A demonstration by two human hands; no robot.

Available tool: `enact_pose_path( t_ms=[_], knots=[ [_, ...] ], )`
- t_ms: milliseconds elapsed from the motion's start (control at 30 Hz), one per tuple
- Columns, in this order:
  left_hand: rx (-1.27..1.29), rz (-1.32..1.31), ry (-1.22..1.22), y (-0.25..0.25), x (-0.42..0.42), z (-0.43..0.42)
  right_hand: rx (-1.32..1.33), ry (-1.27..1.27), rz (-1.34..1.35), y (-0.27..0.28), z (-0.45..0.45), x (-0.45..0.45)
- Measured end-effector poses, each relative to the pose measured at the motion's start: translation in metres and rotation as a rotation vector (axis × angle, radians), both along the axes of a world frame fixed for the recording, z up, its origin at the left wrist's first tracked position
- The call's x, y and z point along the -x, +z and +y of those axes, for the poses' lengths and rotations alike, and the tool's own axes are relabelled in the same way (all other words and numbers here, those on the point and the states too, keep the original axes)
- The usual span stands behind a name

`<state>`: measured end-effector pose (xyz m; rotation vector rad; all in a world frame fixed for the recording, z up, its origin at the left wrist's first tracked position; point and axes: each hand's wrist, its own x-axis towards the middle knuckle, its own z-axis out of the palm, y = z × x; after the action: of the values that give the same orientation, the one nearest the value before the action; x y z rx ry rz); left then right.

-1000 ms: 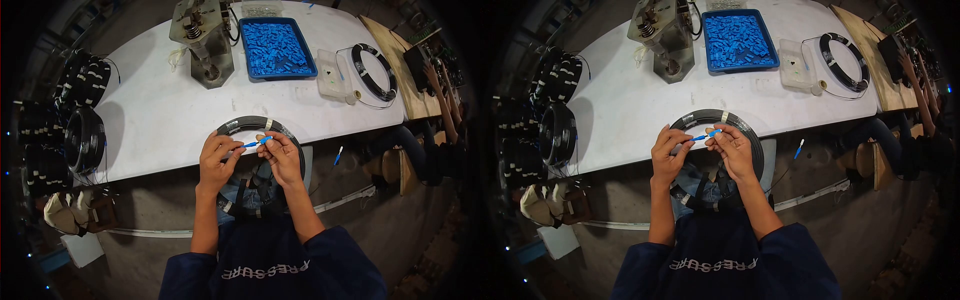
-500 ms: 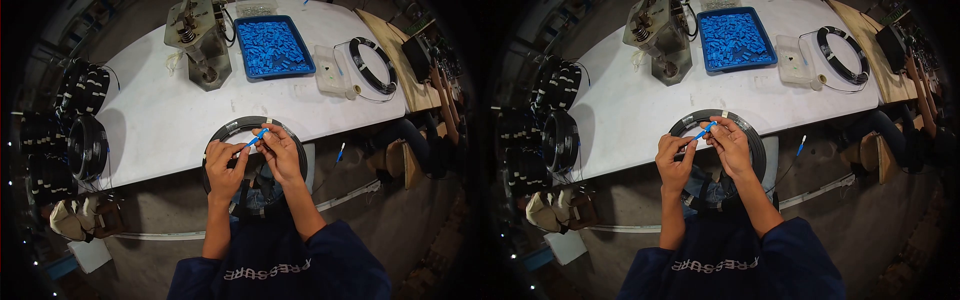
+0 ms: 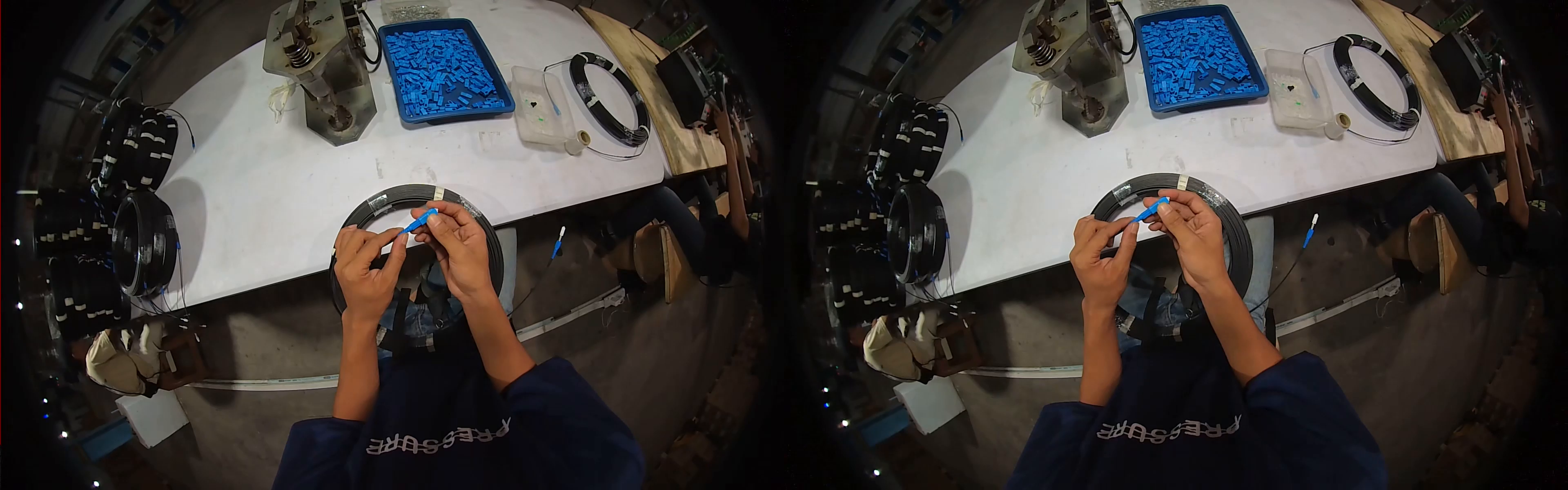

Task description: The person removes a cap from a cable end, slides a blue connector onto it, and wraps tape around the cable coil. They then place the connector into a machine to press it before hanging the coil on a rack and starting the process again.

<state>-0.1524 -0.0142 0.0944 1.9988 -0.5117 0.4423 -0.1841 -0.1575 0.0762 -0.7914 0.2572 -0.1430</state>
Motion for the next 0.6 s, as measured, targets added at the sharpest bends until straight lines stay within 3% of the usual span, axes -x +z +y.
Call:
enact_pose_path(
  t_ms=[600],
  knots=[
    [0.099,0.130,-0.053,0.0040,0.0026,-0.0010,-0.125,0.003,0.011,0.0011,0.0061,-0.0002]
  ],
)
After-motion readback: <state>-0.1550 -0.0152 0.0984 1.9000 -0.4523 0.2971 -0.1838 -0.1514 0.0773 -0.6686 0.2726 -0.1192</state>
